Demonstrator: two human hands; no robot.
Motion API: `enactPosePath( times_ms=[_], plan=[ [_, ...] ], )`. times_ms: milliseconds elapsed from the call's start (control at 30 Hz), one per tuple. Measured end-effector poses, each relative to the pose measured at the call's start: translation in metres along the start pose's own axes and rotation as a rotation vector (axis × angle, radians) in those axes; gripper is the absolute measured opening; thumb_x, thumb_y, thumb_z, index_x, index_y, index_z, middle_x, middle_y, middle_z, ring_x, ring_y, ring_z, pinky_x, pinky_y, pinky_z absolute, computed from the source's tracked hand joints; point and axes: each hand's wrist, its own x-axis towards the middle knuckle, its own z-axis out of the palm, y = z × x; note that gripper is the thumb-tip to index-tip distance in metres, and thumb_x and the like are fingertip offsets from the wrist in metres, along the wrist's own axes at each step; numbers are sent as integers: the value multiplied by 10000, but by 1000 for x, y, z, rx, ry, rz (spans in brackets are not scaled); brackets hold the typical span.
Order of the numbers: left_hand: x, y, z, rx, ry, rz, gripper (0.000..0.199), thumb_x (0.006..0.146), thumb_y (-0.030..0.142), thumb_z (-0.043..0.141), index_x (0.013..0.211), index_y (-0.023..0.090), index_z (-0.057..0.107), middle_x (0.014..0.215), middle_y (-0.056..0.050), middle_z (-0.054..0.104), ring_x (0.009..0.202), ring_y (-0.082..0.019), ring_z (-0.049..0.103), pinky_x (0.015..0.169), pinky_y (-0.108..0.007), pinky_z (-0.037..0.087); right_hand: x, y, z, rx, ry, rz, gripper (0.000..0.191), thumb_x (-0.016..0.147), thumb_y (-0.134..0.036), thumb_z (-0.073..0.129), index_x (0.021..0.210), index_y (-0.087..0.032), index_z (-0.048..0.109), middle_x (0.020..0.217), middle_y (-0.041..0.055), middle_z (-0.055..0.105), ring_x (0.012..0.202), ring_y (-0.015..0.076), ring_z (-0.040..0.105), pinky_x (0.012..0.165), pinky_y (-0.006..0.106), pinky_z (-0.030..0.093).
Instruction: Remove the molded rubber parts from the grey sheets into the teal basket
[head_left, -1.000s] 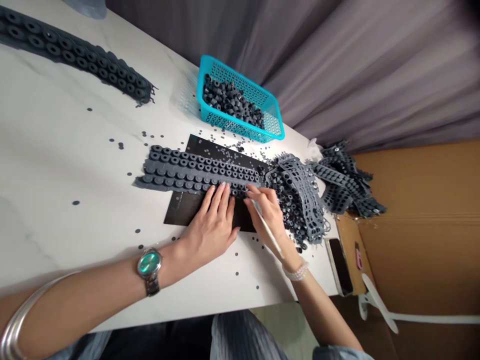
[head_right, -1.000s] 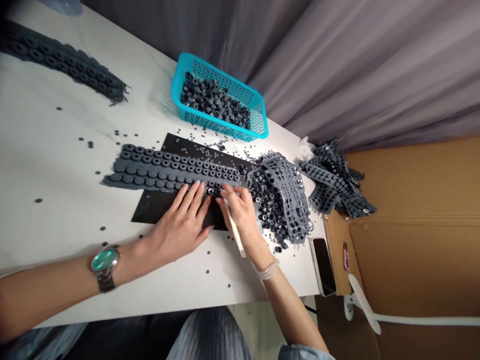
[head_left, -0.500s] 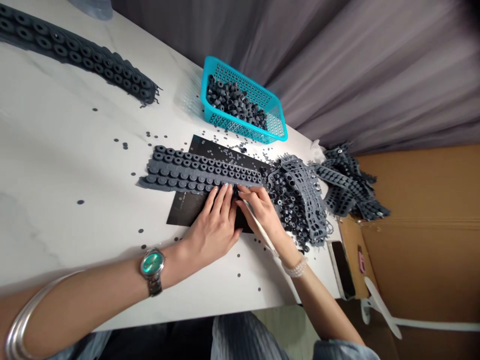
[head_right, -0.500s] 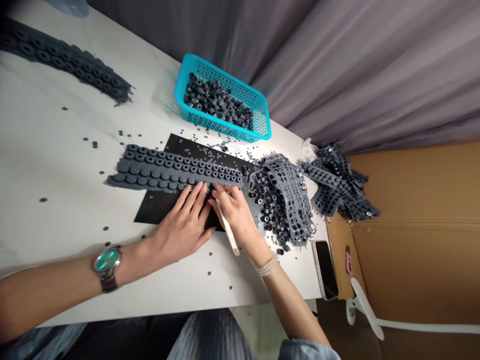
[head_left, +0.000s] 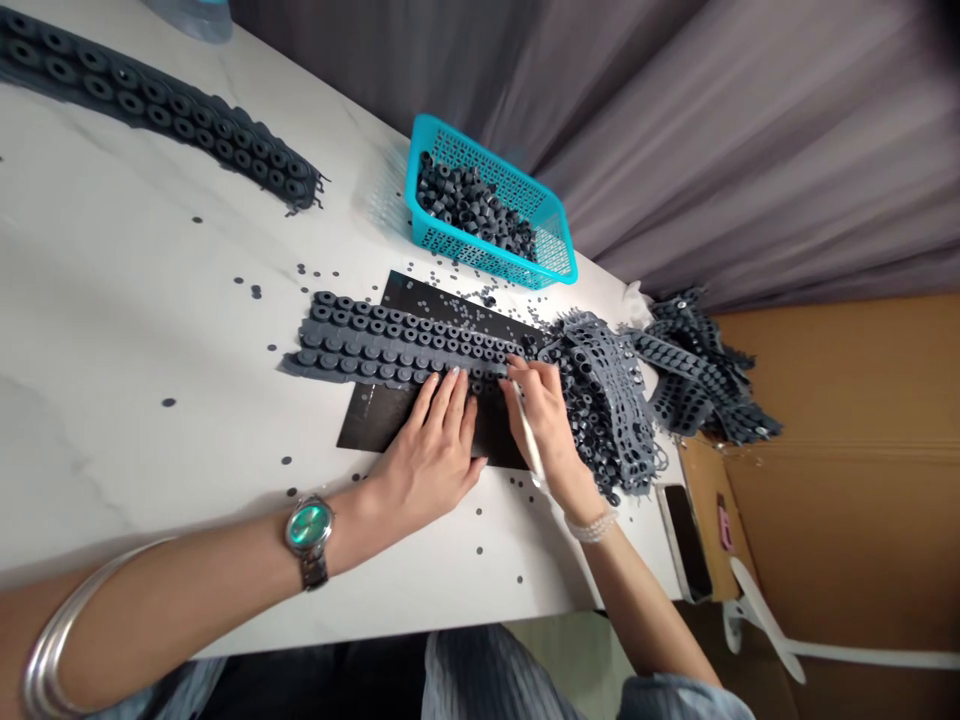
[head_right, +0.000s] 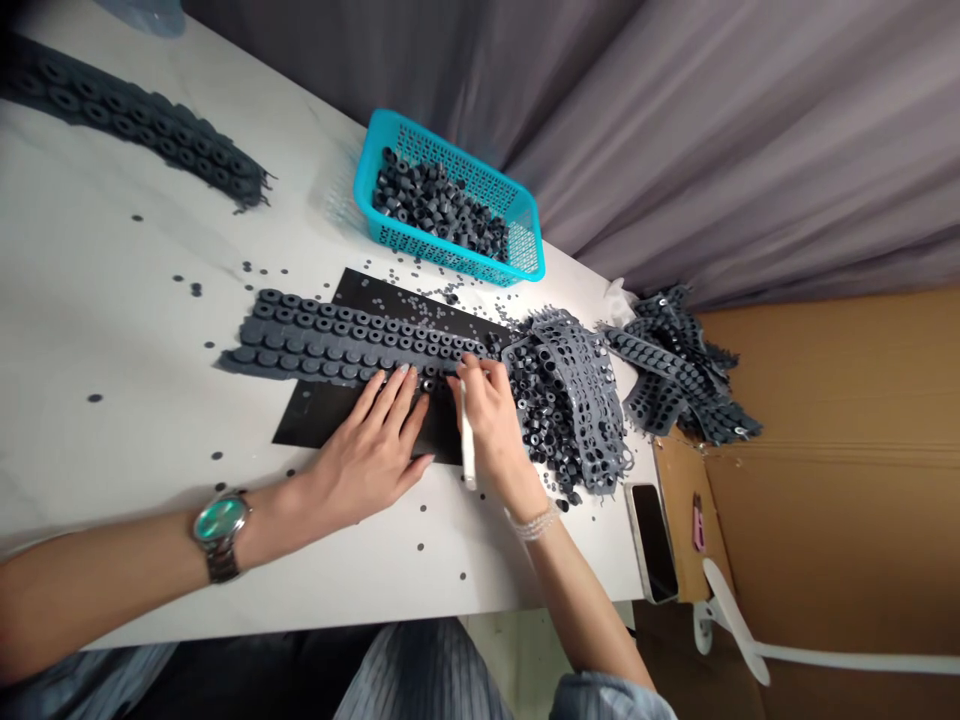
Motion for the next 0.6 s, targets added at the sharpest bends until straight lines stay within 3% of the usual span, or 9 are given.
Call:
enactPosePath(
  times_ms=[100, 333, 600],
  plan=[
    [-1, 0, -3, 27, 2, 16, 691, 901, 448, 498, 1363, -66, 474, 1472, -353, 365, 1418, -428, 296, 1180, -542, 222, -2, -1, -3, 87, 35, 62, 194, 971, -183, 489, 1151, -226, 547, 1204, 111, 637, 1034, 213, 594, 825, 377, 576],
    [-5, 2, -6, 76, -9, -36, 694, 870, 448, 554, 1314, -84, 520, 1462, -363, 370, 1407, -452, 309, 1172, -550, 233, 0, -17, -2, 122, -80, -126, 220, 958, -184, 520, 1172, -207, 565, 1258, 113, 647, 1039, 232, 565, 880, 398, 547],
    [-5, 3, -4, 110, -21, -49, 682, 886, 468, 505, 1310, -66, 535, 1450, -332, 420, 1400, -428, 344, 1175, -532, 232, 5, -16, -4, 22, -167, -183, 211, 981, -204, 480, 1166, -167, 574, 1303, 142, 627, 1069, 246, 541, 874, 413, 519]
  ],
)
